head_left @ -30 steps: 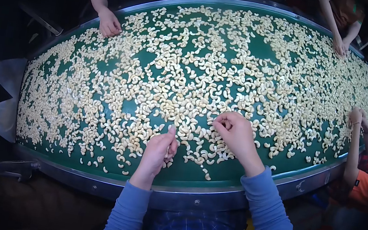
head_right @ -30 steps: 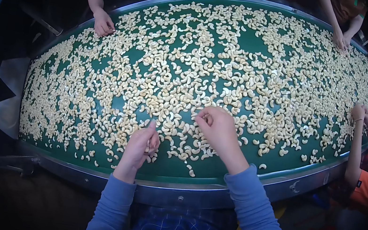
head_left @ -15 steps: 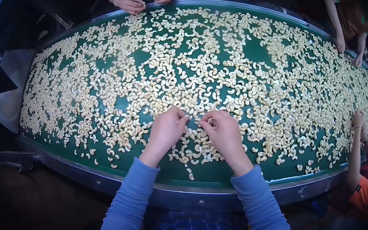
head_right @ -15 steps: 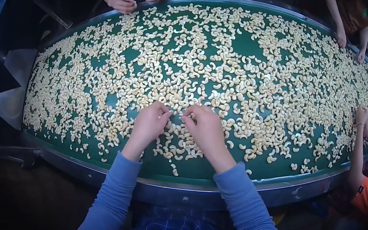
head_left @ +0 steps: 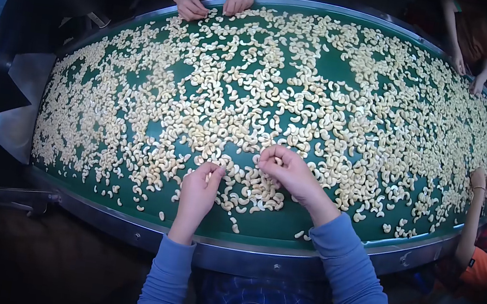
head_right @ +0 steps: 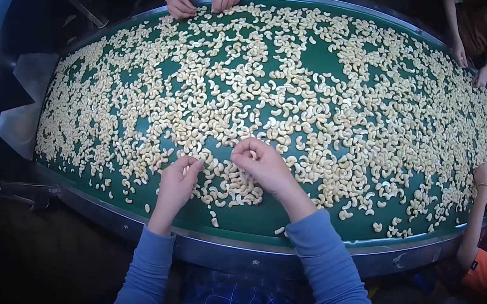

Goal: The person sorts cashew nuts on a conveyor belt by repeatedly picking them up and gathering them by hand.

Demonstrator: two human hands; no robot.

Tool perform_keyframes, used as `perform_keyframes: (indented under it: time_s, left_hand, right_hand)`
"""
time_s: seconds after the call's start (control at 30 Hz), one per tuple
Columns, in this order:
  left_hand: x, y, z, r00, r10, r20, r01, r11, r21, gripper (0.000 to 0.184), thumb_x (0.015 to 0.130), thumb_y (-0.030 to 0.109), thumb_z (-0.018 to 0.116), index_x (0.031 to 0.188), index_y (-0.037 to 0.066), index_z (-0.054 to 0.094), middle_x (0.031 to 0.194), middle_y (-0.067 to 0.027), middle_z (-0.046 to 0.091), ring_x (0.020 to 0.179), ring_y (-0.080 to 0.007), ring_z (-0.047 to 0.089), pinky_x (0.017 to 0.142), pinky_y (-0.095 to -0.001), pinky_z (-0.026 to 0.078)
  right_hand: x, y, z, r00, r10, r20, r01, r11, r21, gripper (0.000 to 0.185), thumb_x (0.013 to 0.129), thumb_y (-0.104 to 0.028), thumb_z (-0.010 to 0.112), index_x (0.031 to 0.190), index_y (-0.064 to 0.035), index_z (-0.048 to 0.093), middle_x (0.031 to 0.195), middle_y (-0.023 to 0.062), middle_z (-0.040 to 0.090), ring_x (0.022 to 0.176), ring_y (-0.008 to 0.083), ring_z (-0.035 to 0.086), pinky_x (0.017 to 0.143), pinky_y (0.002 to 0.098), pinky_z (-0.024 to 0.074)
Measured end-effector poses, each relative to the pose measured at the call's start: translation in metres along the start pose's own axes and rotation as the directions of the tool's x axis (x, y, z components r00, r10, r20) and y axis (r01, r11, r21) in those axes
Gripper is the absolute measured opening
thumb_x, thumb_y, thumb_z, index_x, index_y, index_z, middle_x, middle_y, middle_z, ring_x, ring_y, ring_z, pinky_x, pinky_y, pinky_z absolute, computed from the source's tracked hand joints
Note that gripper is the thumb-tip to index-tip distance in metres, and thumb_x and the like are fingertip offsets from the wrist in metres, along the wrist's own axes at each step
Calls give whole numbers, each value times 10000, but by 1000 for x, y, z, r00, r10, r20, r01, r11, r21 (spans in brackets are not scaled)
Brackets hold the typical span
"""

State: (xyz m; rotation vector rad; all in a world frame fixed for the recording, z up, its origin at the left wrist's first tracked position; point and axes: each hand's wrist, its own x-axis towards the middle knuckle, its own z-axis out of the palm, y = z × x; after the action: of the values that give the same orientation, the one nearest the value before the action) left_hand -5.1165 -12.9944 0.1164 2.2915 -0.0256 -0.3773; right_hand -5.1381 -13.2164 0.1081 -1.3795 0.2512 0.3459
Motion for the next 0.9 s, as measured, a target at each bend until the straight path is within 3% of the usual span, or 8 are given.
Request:
perform_keyframes:
  time_s: [0.1,0.17,0.3,0.47,0.57,0.6,0.77,0.9]
  left_hand:
    - [0,-8,11,996,68,-55,-71,996,-53,310,961,292,601,903,-2,678,734,-89,694,612,-133,596,588,-312,458]
    - [-5,-5,12,998,29,-56,-35,994,-103,312,962,293,601,903,-1,688,734,-86,698,651,-119,607,612,-302,458]
    - [-16,1,6,991,-39,-130,36,999,-22,278,965,267,581,916,11,677,738,-119,693,642,-187,637,609,-337,474]
    - [-11,14,20,908,302,-289,-137,868,477,173,956,224,569,952,64,634,676,-143,637,608,-304,630,543,-408,456]
    - [-7,24,29,960,131,-247,31,828,560,128,943,212,573,973,91,602,742,-192,652,723,-402,637,612,-484,479]
    - [-4,26,28,965,101,-242,68,793,605,148,940,229,575,955,83,588,731,-172,663,709,-376,652,624,-484,492]
    - [0,28,11,978,-85,-190,168,859,483,220,896,236,628,886,18,599,764,-196,664,776,-386,651,679,-467,496]
    - [-1,-30,8,985,-88,-151,139,919,368,209,912,197,615,912,-12,612,681,-128,649,671,-222,666,613,-357,506]
  right_hand:
    - [-3,0,10,924,-377,69,331,694,-639,109,804,-169,712,843,-71,686,672,58,596,613,165,597,560,322,467]
    - [0,16,27,896,-443,39,301,539,-787,102,773,-150,694,825,-65,674,759,118,639,736,286,657,649,408,520]
    - [5,18,37,937,-345,52,210,437,-874,111,756,-128,689,806,-37,647,801,137,651,769,317,670,686,416,534]
    - [-10,20,5,937,-320,140,334,704,-626,195,818,-231,726,819,-41,682,737,107,672,666,261,659,604,386,510]
    - [-40,19,-25,996,-40,84,63,951,-303,217,829,-250,734,854,-38,694,742,77,684,662,180,644,641,325,508]
    - [-56,-8,-37,996,25,88,16,902,-432,178,875,-218,726,893,-44,690,639,-44,563,597,30,503,562,206,407]
    - [-96,11,-81,992,113,54,-110,992,-55,140,882,-186,715,898,-52,674,687,-86,540,611,-8,425,531,176,329]
    - [-127,16,-117,963,205,173,-250,922,295,143,927,-179,640,953,-44,601,809,-22,572,577,8,389,482,174,289]
